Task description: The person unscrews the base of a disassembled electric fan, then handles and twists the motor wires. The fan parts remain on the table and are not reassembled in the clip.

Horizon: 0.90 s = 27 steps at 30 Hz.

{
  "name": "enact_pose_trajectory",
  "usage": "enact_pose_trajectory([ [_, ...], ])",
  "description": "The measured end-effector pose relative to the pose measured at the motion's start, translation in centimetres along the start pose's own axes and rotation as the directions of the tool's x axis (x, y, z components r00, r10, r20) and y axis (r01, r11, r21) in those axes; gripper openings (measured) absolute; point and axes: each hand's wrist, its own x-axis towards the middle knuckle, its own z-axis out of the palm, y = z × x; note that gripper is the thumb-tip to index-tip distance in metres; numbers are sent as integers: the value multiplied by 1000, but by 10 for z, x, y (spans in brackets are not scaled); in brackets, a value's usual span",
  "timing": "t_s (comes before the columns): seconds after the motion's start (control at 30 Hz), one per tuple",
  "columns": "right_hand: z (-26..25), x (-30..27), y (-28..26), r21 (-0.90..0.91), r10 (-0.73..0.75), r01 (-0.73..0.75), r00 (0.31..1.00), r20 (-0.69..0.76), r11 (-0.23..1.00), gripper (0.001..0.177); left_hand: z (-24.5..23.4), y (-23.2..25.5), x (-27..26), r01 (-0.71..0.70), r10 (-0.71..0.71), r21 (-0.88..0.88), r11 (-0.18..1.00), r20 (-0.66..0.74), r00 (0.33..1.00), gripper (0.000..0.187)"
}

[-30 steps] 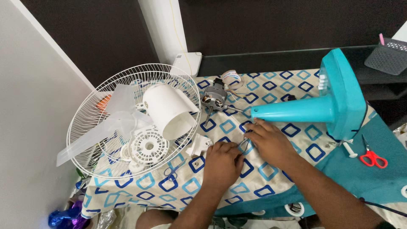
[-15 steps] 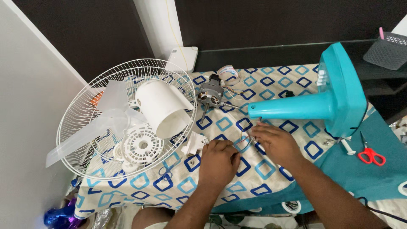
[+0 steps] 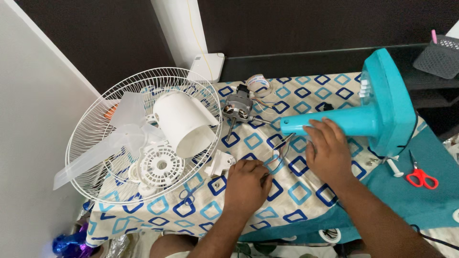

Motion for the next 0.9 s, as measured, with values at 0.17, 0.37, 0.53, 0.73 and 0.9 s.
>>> enact_pose_trajectory([
  [0.17, 1, 1, 9, -172, -11, 17, 999, 38, 985, 51, 1, 0, -2, -5, 3, -44, 999, -39, 999, 28],
  [0.37, 14, -3, 16, -243, 114, -93, 991, 72, 965, 56, -4, -7, 12, -48, 61, 62, 997, -227, 972, 60],
  [0.53, 20, -9, 25, -221, 203, -183, 976, 74, 958, 53, -11, -24, 54, 156, -143, 198, 968, -78, 987, 77],
  [0.73, 24, -10, 37, -168, 324, -314, 945, 37, 935, 55, -2, -32, 86, 272, -293, 243, 931, 53, 955, 83],
  [0.9, 25, -11, 39, -137, 349, -344, 937, 15, 929, 52, 20, -52, 98, 465, -486, 171, 869, 118, 866, 88],
])
